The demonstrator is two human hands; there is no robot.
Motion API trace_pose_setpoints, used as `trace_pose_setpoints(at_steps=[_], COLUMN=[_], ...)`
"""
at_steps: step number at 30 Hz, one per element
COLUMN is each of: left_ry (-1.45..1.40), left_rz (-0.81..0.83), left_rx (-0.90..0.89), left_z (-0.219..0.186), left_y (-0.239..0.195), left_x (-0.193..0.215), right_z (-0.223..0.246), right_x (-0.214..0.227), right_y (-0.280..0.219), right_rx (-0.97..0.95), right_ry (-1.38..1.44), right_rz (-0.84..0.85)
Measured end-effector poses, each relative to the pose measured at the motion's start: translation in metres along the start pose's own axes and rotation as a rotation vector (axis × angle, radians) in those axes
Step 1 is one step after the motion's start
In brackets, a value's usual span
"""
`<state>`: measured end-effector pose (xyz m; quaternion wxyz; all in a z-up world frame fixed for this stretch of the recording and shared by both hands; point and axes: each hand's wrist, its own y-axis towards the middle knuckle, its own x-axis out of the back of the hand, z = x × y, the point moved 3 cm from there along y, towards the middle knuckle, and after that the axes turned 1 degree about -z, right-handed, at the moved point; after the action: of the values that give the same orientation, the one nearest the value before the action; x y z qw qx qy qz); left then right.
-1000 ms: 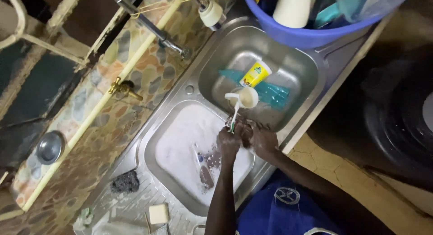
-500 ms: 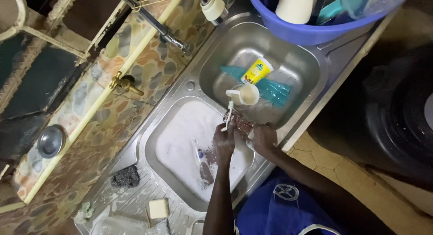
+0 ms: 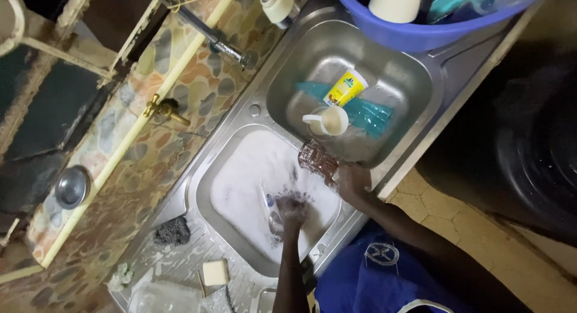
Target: The person scrubs a patterned mug with a toothbrush in a soapy sink, repeatedly dipping and scrubbing the mug's exterior and interior. The person then briefly picks up a bar of soap before resuming scrubbing the mug.
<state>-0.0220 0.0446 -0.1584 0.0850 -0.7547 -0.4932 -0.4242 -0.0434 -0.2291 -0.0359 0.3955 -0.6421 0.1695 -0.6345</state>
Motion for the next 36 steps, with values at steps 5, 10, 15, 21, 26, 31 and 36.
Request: trace_pose_setpoints(at_steps=[5,10,15,21,26,31,36], left_ry=[0.016,-0.065,-0.029,0.006,0.004,0.097,0.109], left_rz=[0.183,0.428,0.418,0.386,0.361,0.345,0.561], left_rx=[0.266,0.545,0.385,0.479,0.463,0.476,0.828], left_z=[-0.001,-0.102,-0.103,-0.131,-0.125,-0.134,-0.157], left_y=[0.012,0.059,0.062,0.070,0.072,0.082,0.087], left_x=[0.020,0.072,0.045,0.069,0.064,0.035,0.084], right_z=[-0.001,0.002,-0.011,-0.005,0.006,-0.005,-0.021], right_x=[0.010,-0.001,-0.005,-0.003,-0.021,-0.007,-0.032], right_y=[-0.026,-0.022,-0.014,-0.014,0.003,-0.006,0.013], right_rx=[0.016,0.126,0.237,0.186,0.312,0.334,0.435], right_ry=[-0.099,-0.249,-0.252,-0.278,-0.520,-0.321,-0.241], right_rz=[-0.038,-0.071,-0.090,-0.042,0.039,-0.066,-0.089])
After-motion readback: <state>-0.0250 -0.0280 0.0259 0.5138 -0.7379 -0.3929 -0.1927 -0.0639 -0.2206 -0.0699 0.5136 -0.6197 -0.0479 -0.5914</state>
